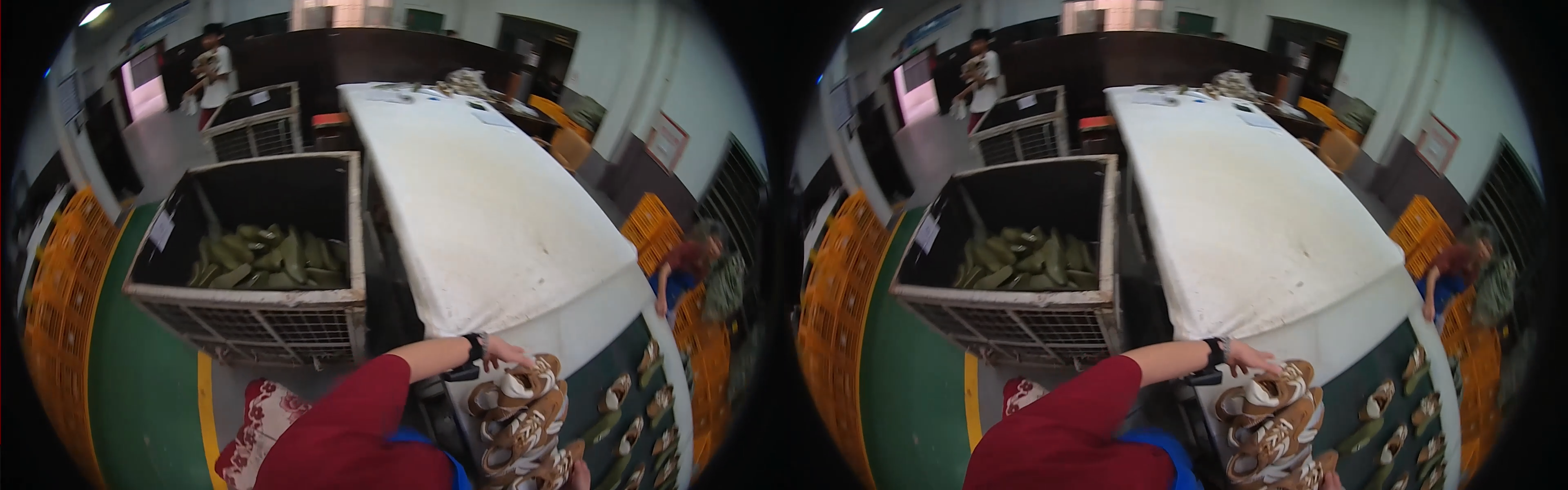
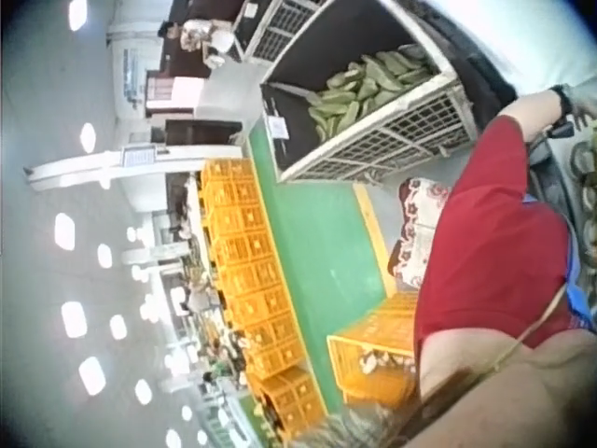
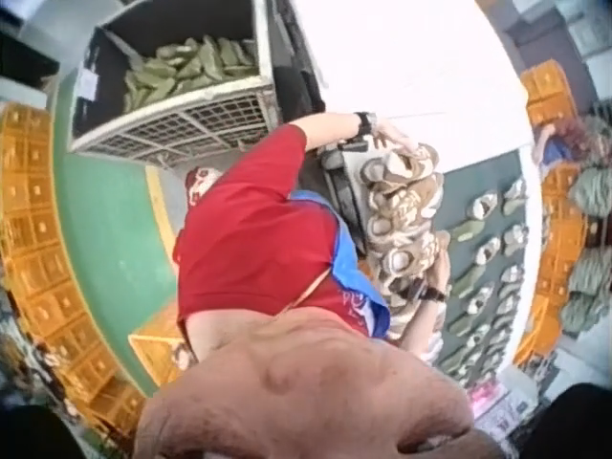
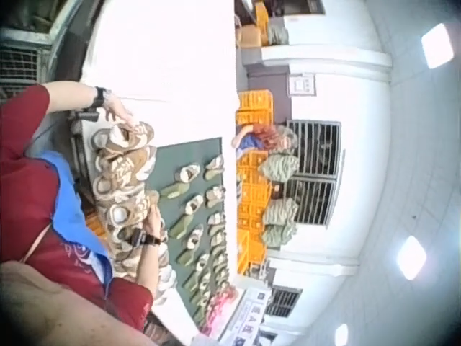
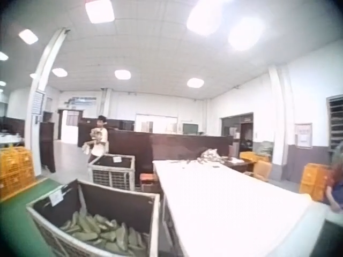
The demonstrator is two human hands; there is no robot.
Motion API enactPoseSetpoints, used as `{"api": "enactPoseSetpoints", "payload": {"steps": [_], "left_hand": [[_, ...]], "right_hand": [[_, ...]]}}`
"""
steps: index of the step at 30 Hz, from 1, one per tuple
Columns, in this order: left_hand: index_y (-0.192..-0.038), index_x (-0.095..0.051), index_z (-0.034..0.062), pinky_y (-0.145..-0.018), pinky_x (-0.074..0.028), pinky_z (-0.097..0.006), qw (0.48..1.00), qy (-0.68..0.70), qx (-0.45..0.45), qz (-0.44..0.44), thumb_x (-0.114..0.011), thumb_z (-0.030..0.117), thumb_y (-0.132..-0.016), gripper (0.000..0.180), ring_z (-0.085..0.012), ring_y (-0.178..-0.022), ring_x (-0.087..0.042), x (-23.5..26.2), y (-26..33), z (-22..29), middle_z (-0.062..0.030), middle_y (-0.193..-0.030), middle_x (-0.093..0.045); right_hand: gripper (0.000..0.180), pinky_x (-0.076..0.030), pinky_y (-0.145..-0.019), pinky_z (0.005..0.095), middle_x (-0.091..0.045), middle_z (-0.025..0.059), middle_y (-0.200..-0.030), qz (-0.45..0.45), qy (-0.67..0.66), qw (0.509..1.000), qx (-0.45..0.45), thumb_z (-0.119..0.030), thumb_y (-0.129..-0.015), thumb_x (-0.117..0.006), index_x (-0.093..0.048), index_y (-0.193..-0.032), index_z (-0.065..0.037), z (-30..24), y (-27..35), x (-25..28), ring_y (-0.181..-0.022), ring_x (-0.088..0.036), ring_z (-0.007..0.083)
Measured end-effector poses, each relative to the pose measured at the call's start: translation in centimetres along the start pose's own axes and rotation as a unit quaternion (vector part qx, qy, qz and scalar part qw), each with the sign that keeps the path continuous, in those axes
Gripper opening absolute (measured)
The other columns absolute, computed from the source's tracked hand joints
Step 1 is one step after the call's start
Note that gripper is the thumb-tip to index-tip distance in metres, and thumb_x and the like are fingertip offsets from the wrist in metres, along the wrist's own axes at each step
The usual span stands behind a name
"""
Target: The recorder is assembling shoes by removing shoe lasts and placing finished shoes into a basket.
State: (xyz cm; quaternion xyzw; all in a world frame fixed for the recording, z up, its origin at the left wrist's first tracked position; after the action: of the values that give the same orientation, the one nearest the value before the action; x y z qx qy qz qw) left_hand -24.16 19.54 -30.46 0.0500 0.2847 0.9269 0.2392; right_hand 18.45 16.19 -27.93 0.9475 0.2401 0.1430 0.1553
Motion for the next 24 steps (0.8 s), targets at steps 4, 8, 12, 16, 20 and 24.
{"api": "enactPoseSetpoints", "payload": {"steps": [4,8,12,16,20,24], "left_hand": [[-0.142,-0.007,0.0229,-0.075,-0.049,-0.048,0.998,-0.045,-0.053,0.009,-0.076,0.041,-0.064,0.105,-0.0354,-0.098,-0.054,-2.3,-3.4,-1.1,-0.0221,-0.119,-0.050],[-0.108,-0.053,0.0032,-0.062,-0.048,-0.033,0.942,-0.111,-0.297,0.113,-0.073,0.023,-0.068,0.049,-0.0179,-0.074,-0.056,-3.2,-5.6,-1.0,-0.0112,-0.087,-0.060],[-0.088,-0.067,0.0034,-0.070,-0.047,-0.034,0.844,-0.186,-0.500,0.046,-0.062,0.015,-0.080,0.015,-0.0201,-0.079,-0.057,0.5,-1.4,0.3,-0.0117,-0.088,-0.063],[-0.120,-0.048,-0.0014,-0.083,-0.049,-0.028,0.970,0.057,-0.233,0.037,-0.062,0.002,-0.078,0.044,-0.0147,-0.096,-0.058,5.0,2.1,2.9,-0.0097,-0.111,-0.058],[-0.131,-0.035,-0.0005,-0.076,-0.048,-0.028,0.936,-0.148,-0.235,0.216,-0.060,0.004,-0.071,0.065,-0.0162,-0.090,-0.059,9.1,0.3,-0.7,-0.0131,-0.105,-0.060],[-0.138,-0.028,0.0115,-0.085,-0.045,-0.033,0.912,-0.352,-0.138,0.159,-0.055,0.006,-0.073,0.070,-0.0261,-0.103,-0.056,5.5,-5.9,-6.9,-0.0178,-0.112,-0.058]], "right_hand": [[0.028,-0.047,-0.079,0.0359,-0.063,0.0152,-0.089,-0.009,0.441,0.896,0.056,-0.017,-0.084,-0.056,-0.059,-0.105,0.003,1.8,-0.4,2.0,-0.087,-0.059,0.0303],[0.026,-0.046,-0.078,0.0347,-0.061,0.0118,-0.093,-0.014,0.543,0.797,0.266,-0.018,-0.088,-0.048,-0.054,-0.107,-0.001,1.2,-8.6,1.6,-0.088,-0.057,0.0235],[0.027,-0.043,-0.077,0.0322,-0.058,0.0096,-0.095,0.030,0.407,0.902,0.140,-0.021,-0.091,-0.044,-0.048,-0.113,-0.005,5.9,0.8,2.5,-0.088,-0.052,0.0163],[0.051,-0.042,-0.041,0.0226,-0.058,0.0052,-0.086,0.182,0.319,0.930,-0.001,-0.026,-0.087,-0.055,-0.039,-0.130,-0.004,8.1,1.5,6.8,-0.054,-0.053,0.0073],[0.045,-0.044,-0.049,0.0212,-0.057,0.0051,-0.085,0.241,0.084,0.959,-0.126,-0.023,-0.086,-0.057,-0.045,-0.125,-0.005,-2.2,8.2,-0.2,-0.060,-0.054,0.0081],[0.040,-0.046,-0.060,0.0203,-0.056,0.0036,-0.093,0.240,0.046,0.965,-0.095,-0.020,-0.088,-0.055,-0.046,-0.123,-0.005,-4.3,13.7,-3.3,-0.071,-0.055,0.0081]]}}
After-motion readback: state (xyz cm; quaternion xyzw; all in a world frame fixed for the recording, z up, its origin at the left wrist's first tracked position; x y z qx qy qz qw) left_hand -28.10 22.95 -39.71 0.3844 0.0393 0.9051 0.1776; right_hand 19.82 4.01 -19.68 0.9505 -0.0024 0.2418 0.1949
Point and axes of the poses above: each hand's wrist, its own y-axis away from the middle knuckle, its own x-axis out of the back of the hand, z = x × y, the point moved 4 cm from there along -y, towards the middle knuckle
